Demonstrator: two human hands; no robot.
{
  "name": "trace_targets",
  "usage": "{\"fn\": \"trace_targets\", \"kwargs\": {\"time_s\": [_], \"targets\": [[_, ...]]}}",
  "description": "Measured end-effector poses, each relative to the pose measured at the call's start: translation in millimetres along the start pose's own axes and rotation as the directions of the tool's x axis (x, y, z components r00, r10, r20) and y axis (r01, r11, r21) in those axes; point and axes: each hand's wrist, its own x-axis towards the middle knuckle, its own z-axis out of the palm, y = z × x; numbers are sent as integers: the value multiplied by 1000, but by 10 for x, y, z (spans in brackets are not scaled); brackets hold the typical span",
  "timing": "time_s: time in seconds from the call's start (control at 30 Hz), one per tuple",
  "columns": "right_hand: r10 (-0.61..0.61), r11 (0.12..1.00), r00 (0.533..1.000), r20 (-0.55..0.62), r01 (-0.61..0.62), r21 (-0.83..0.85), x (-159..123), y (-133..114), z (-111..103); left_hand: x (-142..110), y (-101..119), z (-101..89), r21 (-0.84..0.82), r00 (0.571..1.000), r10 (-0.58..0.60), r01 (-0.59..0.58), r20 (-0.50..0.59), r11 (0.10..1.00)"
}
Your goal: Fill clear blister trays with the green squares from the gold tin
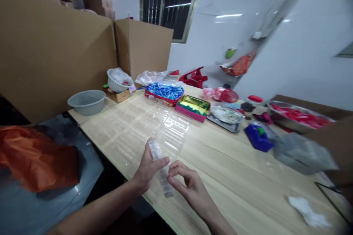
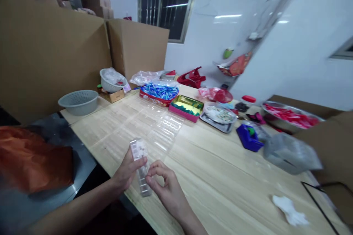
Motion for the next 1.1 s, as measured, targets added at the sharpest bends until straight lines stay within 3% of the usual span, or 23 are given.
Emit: {"fn": "trace_targets", "kwargs": {"time_s": [0.13,0.27,0.43,0.53,0.7,0.9,1.1], "targets": [[66,996,995,-80,-61,65,-85,107,-261,210,-146,297,11,990,-65,64,128,998],[51,997,981,-189,-60,-38,-153,238,-433,428,-276,503,35,970,-100,95,223,995],[-59,951,939,-338,-50,-306,-114,402,-550,683,-449,703,99,956,-179,160,230,982],[-98,934,912,-398,-53,-353,-16,526,-652,842,-566,822,122,953,-225,204,203,971],[-96,963,888,-451,-32,-268,200,721,-880,1142,-698,990,113,961,-195,175,195,978],[8,987,926,-376,-68,-145,416,930,-1213,1432,-780,1099,106,981,-147,134,127,985],[189,979,901,-390,-201,10,502,1131,-1786,1536,-817,1081,65,986,-110,103,127,993]]}}
